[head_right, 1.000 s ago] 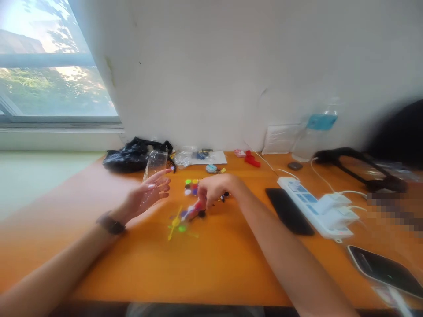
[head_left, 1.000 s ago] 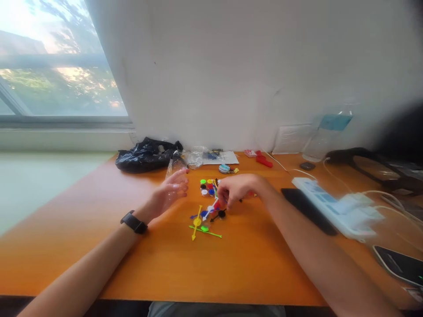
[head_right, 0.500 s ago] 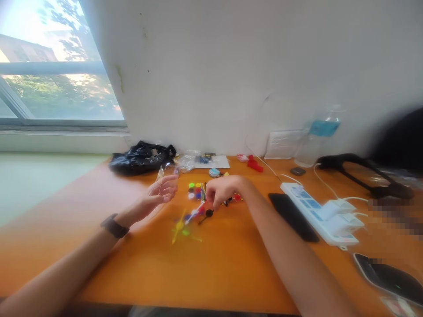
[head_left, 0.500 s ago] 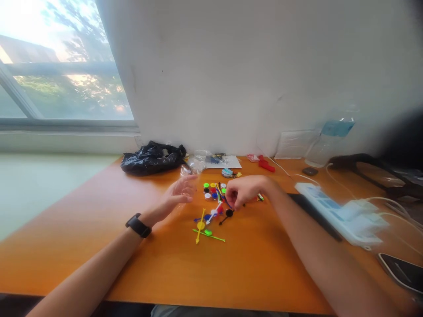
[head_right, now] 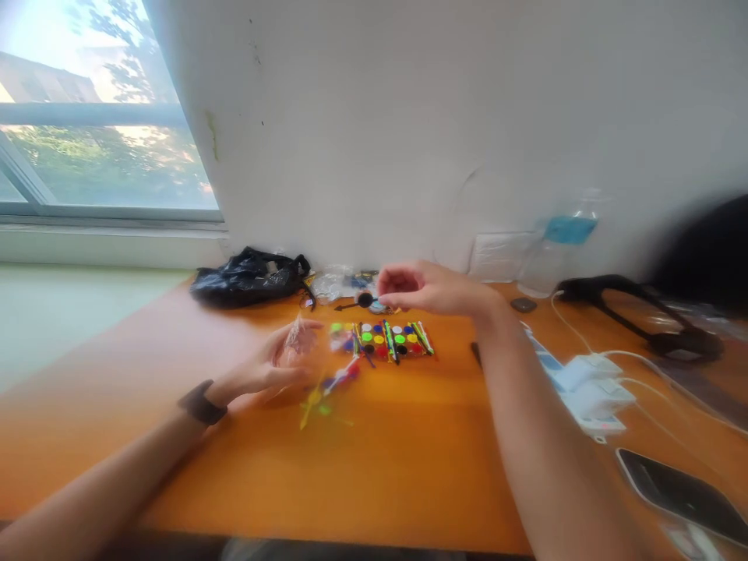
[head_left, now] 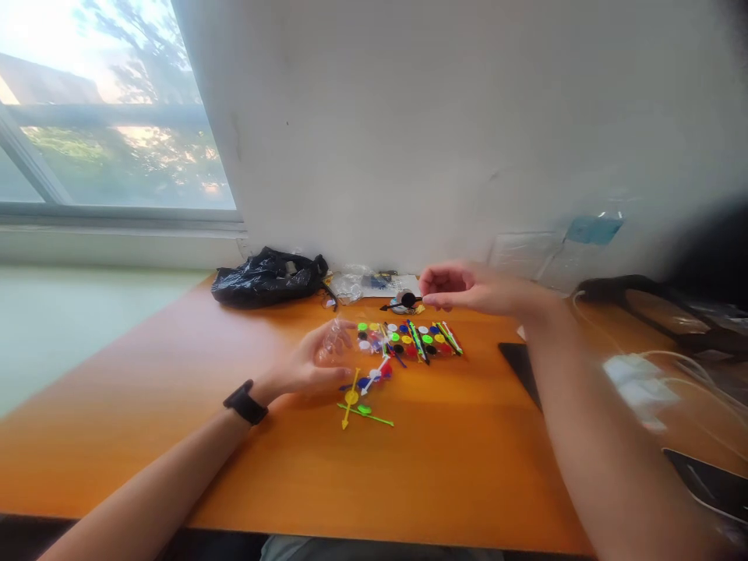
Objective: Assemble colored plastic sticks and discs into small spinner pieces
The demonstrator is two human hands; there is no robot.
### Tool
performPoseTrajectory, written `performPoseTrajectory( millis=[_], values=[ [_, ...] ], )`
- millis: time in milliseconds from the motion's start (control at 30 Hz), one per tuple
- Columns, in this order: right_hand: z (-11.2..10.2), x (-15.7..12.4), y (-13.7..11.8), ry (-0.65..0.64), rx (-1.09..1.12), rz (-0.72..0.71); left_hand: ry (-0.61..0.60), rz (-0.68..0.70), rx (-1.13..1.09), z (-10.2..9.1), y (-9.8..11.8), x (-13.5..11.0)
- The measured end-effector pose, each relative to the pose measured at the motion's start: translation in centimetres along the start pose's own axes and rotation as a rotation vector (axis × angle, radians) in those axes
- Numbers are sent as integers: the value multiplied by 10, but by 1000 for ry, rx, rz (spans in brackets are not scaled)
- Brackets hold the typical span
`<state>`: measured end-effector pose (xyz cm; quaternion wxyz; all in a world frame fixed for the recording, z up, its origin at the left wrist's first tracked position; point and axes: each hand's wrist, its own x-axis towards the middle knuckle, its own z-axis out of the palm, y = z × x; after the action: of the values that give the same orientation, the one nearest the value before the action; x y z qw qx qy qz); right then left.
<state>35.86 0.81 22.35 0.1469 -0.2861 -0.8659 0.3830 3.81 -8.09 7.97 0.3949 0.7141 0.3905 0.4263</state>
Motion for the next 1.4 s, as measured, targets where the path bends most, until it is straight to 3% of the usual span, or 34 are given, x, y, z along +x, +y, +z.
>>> performPoseTrajectory(
  millis=[133,333,467,700,867,1033,1167,1400],
  values=[
    [7,-1,-13,152,44,-80,-149,32,-31,5,4,-1],
    [26,11,-20,55,24,-109,-225,35,-67,17,21,-6],
    [33,12,-29,40,-19,-132,-182,53,-84,21,22,-7],
    [32,4,-41,275,69,-220,-150,47,-126,25,13,-6],
    [33,1,-42,190,13,-195,29,144,60,24,3,-6],
    [37,3,-48,109,-111,-182,72,234,187,23,-1,-6],
    [41,6,-50,135,-125,-232,83,256,273,23,-6,-7],
    [56,16,-44,212,-122,-148,179,347,462,22,-3,-6]
  ],
)
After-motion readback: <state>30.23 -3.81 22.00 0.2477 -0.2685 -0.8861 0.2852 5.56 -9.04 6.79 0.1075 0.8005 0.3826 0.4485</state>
